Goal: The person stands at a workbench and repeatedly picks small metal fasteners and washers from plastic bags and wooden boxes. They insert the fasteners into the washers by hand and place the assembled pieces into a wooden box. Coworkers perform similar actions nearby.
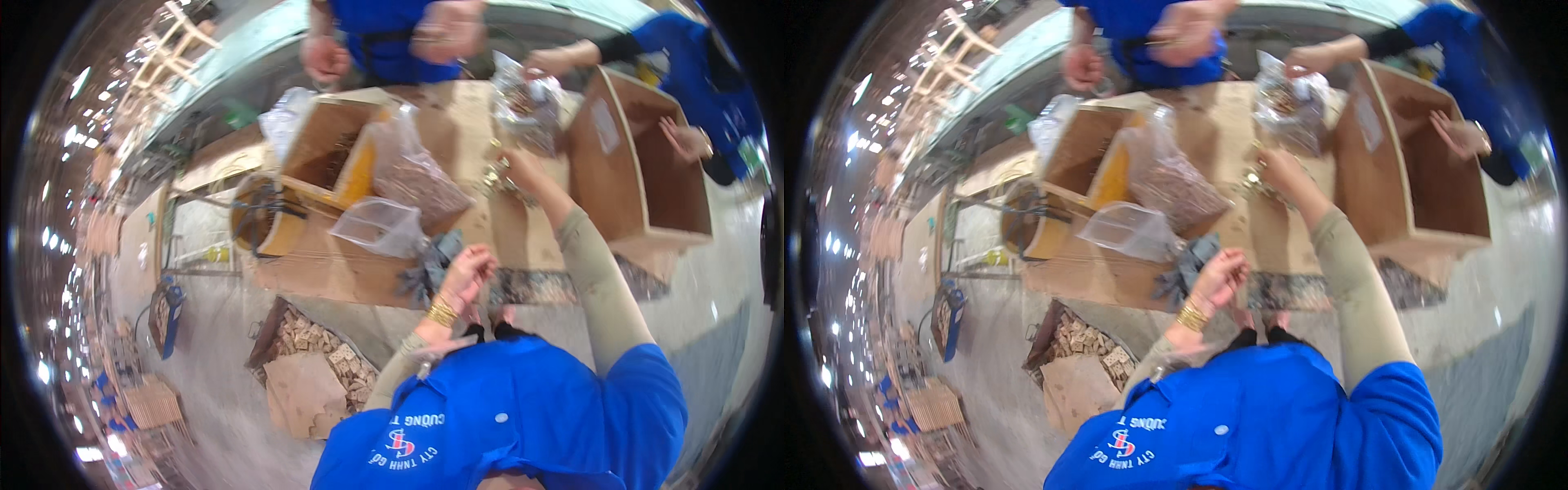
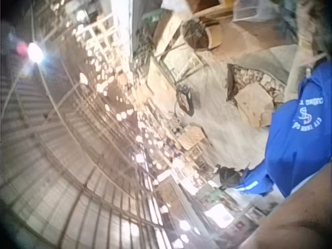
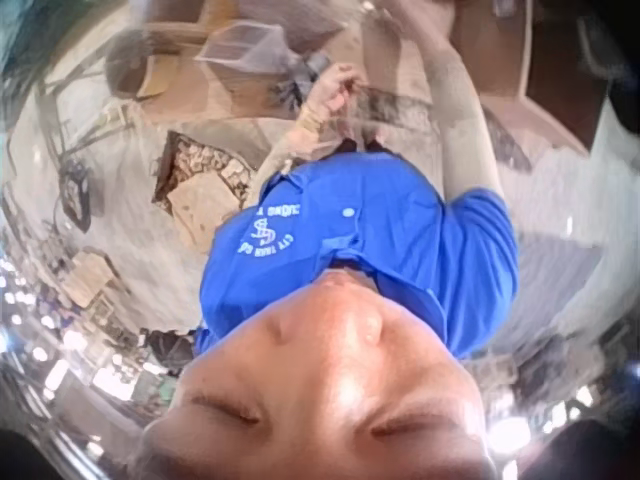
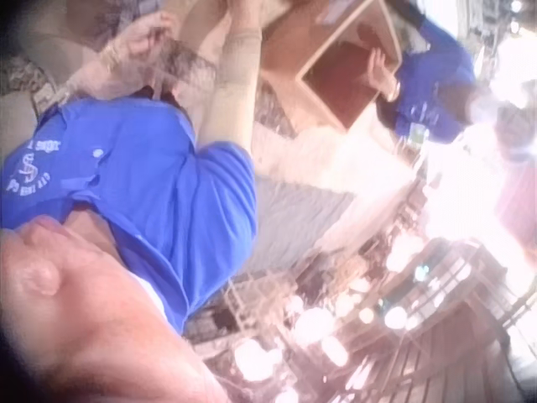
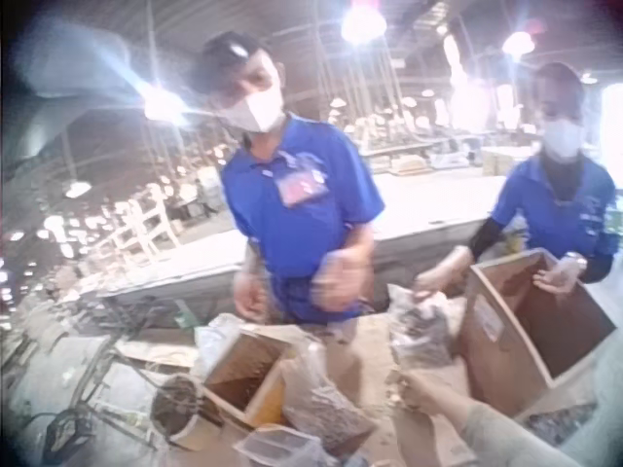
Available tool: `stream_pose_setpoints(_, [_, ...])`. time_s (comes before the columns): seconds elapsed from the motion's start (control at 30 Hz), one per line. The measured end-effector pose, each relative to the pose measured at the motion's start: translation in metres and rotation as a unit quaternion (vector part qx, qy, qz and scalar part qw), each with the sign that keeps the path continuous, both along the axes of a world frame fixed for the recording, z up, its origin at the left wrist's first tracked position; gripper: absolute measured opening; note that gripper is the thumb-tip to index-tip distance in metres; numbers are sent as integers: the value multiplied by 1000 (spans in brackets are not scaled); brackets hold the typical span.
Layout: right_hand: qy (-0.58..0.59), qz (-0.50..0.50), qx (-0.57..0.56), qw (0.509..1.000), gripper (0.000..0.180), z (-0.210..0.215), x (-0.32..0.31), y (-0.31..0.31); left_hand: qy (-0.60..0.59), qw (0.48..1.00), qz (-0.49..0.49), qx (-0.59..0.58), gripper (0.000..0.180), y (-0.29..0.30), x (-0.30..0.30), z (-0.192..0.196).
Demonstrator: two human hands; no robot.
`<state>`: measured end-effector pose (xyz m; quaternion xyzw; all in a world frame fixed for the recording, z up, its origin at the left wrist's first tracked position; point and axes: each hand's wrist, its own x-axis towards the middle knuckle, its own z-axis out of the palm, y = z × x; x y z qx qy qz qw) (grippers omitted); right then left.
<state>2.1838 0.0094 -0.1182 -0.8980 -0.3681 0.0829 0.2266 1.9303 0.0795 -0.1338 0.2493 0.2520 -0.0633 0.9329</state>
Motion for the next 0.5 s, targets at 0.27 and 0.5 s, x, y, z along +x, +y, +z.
stream_pose_setpoints(0.27, [-11, 84, -113, 990, 14, 25, 12, 18, 14, 999, 13, 27, 10, 17, -5, 18])
stream_pose_setpoints(0.5, [117, -65, 310, 941, 17, 59, -28, -18, -59, 996, -28, 58, 9, 17, 14, 41])
